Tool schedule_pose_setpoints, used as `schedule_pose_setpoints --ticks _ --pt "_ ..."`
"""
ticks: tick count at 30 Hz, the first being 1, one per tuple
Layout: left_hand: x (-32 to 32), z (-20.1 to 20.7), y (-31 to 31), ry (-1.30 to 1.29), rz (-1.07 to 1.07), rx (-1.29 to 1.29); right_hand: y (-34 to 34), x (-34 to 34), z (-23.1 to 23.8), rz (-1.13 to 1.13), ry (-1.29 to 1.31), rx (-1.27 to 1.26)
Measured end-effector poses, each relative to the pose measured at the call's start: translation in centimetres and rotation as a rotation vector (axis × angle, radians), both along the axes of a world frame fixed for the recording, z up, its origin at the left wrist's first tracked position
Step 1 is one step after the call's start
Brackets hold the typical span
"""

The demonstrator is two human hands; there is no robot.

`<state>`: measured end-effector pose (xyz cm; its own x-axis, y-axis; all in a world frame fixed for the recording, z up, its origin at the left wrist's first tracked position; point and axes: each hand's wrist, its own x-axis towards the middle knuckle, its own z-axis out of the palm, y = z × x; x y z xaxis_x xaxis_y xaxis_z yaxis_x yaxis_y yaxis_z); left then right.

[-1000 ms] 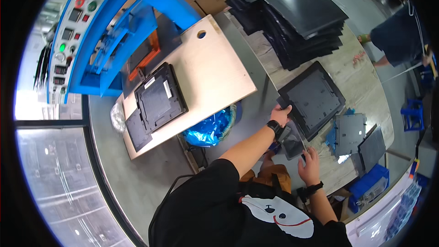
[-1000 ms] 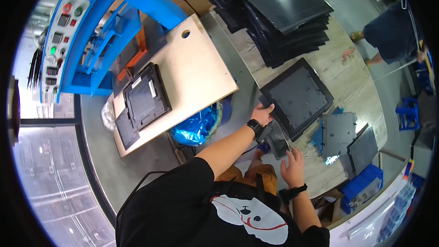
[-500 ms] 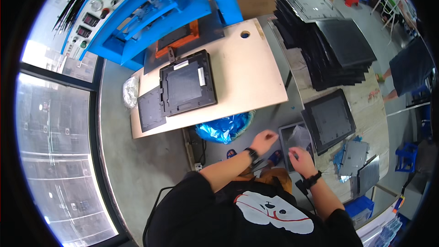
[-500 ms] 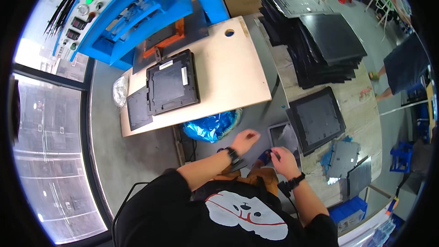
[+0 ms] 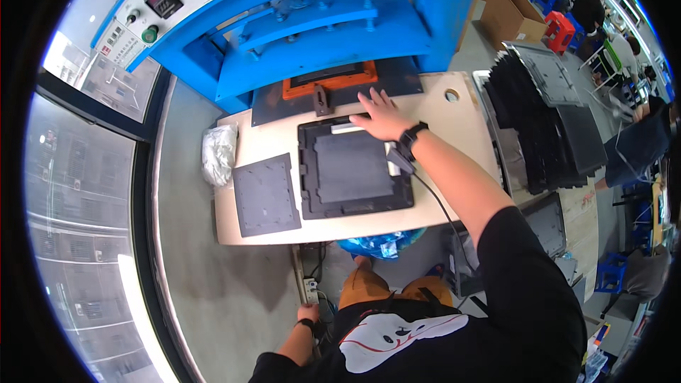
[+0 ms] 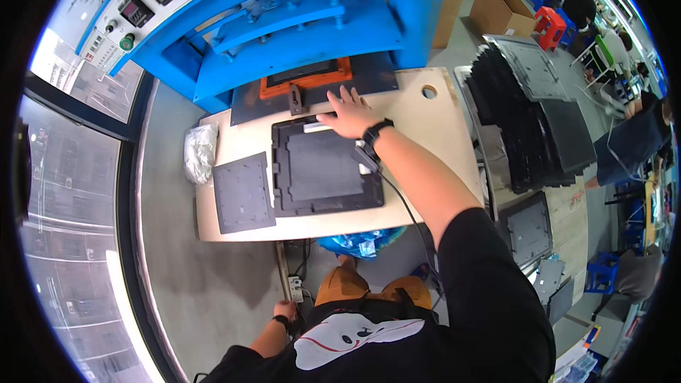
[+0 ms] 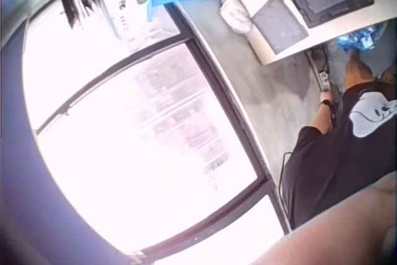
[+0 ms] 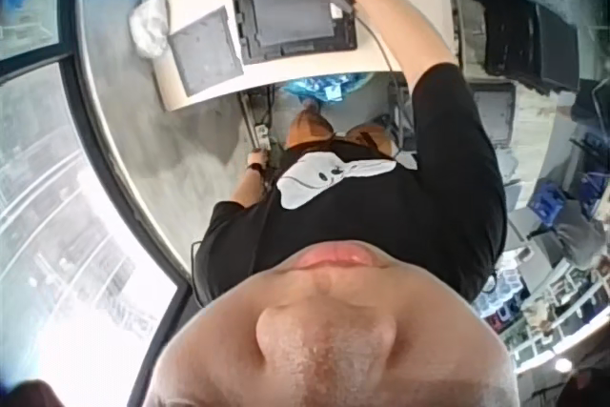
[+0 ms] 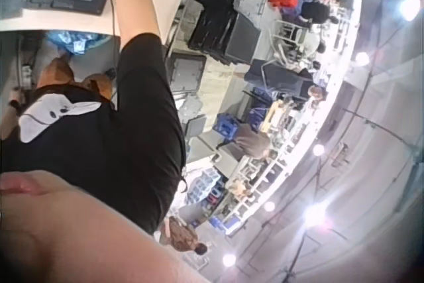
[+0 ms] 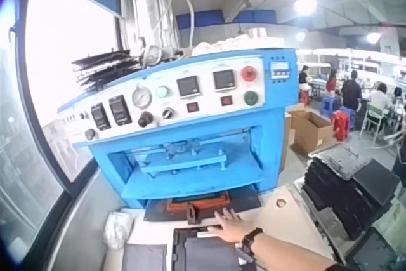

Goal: Manually assemble plastic and electronic components using a press machine and packaging items into plastic bags.

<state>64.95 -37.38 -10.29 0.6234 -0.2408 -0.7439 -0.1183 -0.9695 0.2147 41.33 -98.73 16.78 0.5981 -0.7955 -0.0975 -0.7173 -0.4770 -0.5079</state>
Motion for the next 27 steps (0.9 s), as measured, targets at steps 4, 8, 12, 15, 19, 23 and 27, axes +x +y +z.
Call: schedule_pose_setpoints --ticks 4,8,12,15,19,23,27 --pt "2.6 2.0 -0.4 0.225 0.204 -0.078 -9.4 6.8 -2.4 -0.215 0.176 0.001" --pt "4.4 3.3 0.4 0.316 0.452 -0.138 -15.8 9.1 -5.5 -0.284 0.222 -0.178" --pt "6.4 2.8 3.8 0.464 0.709 -0.169 -17.9 11.1 -6.7 -0.290 0.032 -0.240" --pt "6.8 1.9 4.6 0.436 0.609 -0.085 -18.1 11.7 -7.8 -0.247 0.026 -0.365" --pt "8.1 1.3 2.7 0.544 0.626 -0.130 -18.5 10.7 -7.9 -0.248 0.061 -0.296" --pt "9.0 1.2 0.1 0.486 0.568 -0.221 -18.0 10.7 -7.0 -0.234 0.032 -0.282" --pt "9.2 2.3 -2.2 0.424 0.552 -0.177 -18.4 9.9 -7.1 -0.247 0.006 -0.234"
